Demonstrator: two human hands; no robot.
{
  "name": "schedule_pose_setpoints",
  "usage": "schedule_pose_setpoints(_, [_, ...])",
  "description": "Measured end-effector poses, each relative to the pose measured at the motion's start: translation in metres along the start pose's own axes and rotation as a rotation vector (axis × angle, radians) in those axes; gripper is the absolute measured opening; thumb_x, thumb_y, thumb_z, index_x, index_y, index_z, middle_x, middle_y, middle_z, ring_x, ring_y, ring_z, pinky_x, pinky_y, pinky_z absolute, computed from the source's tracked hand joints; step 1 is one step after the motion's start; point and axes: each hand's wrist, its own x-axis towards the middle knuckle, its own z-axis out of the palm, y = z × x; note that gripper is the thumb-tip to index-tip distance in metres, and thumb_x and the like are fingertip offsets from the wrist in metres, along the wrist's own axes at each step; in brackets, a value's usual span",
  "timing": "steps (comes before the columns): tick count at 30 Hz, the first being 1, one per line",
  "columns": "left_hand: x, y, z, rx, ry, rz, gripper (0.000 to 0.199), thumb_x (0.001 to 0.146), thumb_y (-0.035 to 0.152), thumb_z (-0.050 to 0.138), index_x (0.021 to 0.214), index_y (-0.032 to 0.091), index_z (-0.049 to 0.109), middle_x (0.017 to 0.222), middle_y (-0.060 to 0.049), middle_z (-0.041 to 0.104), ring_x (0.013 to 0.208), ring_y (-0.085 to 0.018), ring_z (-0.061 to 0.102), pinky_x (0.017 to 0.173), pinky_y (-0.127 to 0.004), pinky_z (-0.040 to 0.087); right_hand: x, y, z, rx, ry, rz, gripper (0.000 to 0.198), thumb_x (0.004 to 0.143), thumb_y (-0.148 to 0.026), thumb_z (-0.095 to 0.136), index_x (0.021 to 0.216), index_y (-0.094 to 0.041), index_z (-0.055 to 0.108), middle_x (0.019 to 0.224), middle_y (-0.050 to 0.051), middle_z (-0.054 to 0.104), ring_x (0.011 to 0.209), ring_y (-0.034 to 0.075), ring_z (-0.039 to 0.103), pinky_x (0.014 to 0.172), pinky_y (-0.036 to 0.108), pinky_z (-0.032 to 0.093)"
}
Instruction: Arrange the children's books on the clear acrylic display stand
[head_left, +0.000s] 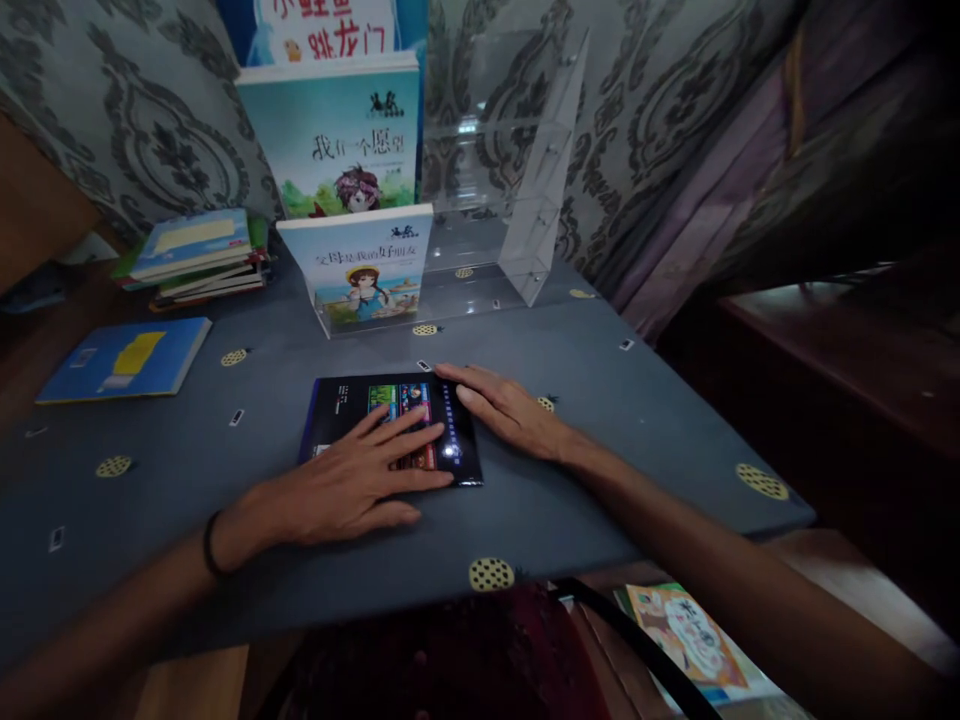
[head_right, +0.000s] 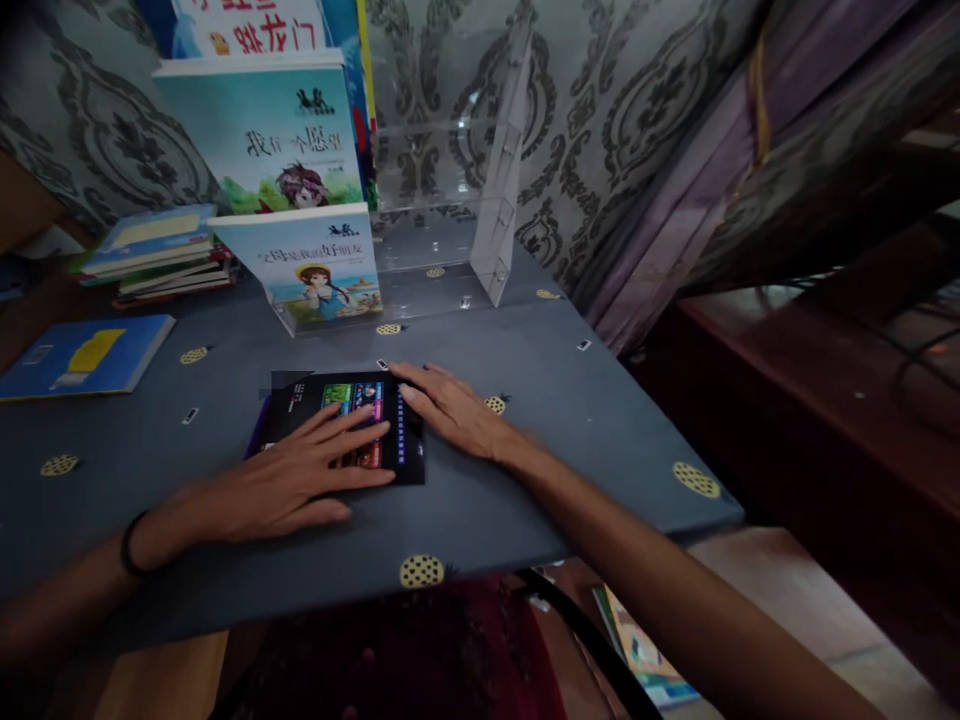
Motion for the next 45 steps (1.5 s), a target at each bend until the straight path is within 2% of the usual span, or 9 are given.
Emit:
schedule_pose_setpoints(3, [0.015,0.000,0.002,0.009,-0.032,0.047,0.049,0.102,0.051,0.043,0.149,0.040,0.042,0.166,0.002,0.024,0.155,-0.030,0.009,0.125,-0.060,0.008,0.000,-0.001,0.000,0.039,0.001,-0.012,0.052,0.106,-0.048,0.027,0.152,-0.028,0.041,0.152,0.003,0.052,0.140,0.021,0.048,0.119,0.050,0.034])
schedule_pose_setpoints(8, [0.033,-0.010,0.005,0.092,0.014,0.077,0.050,0.101,0.055,0.040,0.149,0.039,0.043,0.167,-0.001,0.022,0.155,-0.031,0.008,0.125,-0.059,0.009,0.001,-0.001,-0.001,0.118,0.020,-0.035,0.053,0.105,-0.052,0.029,0.151,-0.028,0.043,0.151,0.006,0.052,0.139,0.026,0.048,0.118,0.055,0.033])
schedule_pose_setpoints(13, [0.047,-0.021,0.004,0.168,0.062,0.038,0.051,0.103,0.054,0.032,0.150,0.035,0.042,0.166,-0.005,0.025,0.155,-0.030,0.008,0.124,-0.059,0.014,0.000,-0.001,-0.002,0.189,0.047,0.009,0.055,0.104,-0.057,0.030,0.150,-0.031,0.043,0.150,0.006,0.053,0.139,0.026,0.048,0.117,0.055,0.036])
schedule_pose_setpoints(22, [0.059,-0.039,0.003,0.227,0.113,-0.065,0.059,0.104,0.055,0.023,0.154,0.024,0.033,0.164,-0.007,0.028,0.155,-0.025,0.015,0.124,-0.054,0.016,-0.001,0.003,-0.001,0.194,0.043,0.016,0.057,0.103,-0.059,0.031,0.153,-0.034,0.039,0.158,0.004,0.042,0.146,0.026,0.038,0.121,0.056,0.030])
schedule_pose_setpoints(27, [0.057,-0.038,0.007,0.226,0.148,-0.129,0.064,0.104,0.056,0.022,0.155,0.017,0.030,0.162,-0.010,0.032,0.153,-0.023,0.023,0.124,-0.051,0.020,-0.004,0.008,0.003,0.125,0.027,0.001,0.055,0.104,-0.054,0.035,0.155,-0.034,0.034,0.160,0.006,0.039,0.147,0.025,0.036,0.121,0.057,0.029])
schedule_pose_setpoints(34, [0.049,-0.035,0.014,0.304,0.218,-0.230,0.069,0.104,0.057,0.018,0.154,0.011,0.030,0.161,-0.017,0.034,0.151,-0.029,0.027,0.121,-0.055,0.026,-0.006,0.000,0.003,-0.049,-0.018,-0.022,0.059,0.103,-0.057,0.034,0.153,-0.027,0.038,0.160,0.011,0.039,0.148,0.027,0.035,0.119,0.056,0.033])
schedule_pose_setpoints(39, [0.026,-0.020,0.019,0.325,0.233,-0.152,0.089,0.093,0.075,0.031,0.158,0.014,0.021,0.162,-0.019,0.031,0.153,-0.034,0.021,0.120,-0.059,0.025,-0.005,-0.002,0.007,-0.205,-0.038,-0.083,0.054,0.103,-0.051,0.040,0.151,-0.024,0.042,0.158,0.013,0.041,0.146,0.027,0.038,0.119,0.056,0.032])
schedule_pose_setpoints(41, [0.015,-0.014,0.018,0.312,0.210,-0.120,0.095,0.089,0.078,0.035,0.159,0.016,0.016,0.161,-0.019,0.033,0.151,-0.035,0.025,0.118,-0.062,0.027,-0.005,-0.001,0.009,-0.242,-0.040,-0.100,0.052,0.103,-0.048,0.043,0.148,-0.022,0.046,0.157,0.014,0.043,0.146,0.027,0.038,0.119,0.056,0.033])
schedule_pose_setpoints(45, [0.002,-0.010,0.015,0.333,0.199,-0.130,0.083,0.093,0.073,0.036,0.156,0.019,0.026,0.152,-0.019,0.045,0.144,-0.035,0.040,0.115,-0.059,0.035,-0.004,0.001,0.010,-0.265,-0.040,-0.105,0.049,0.104,-0.046,0.041,0.146,-0.022,0.049,0.156,0.014,0.045,0.146,0.027,0.038,0.118,0.056,0.034])
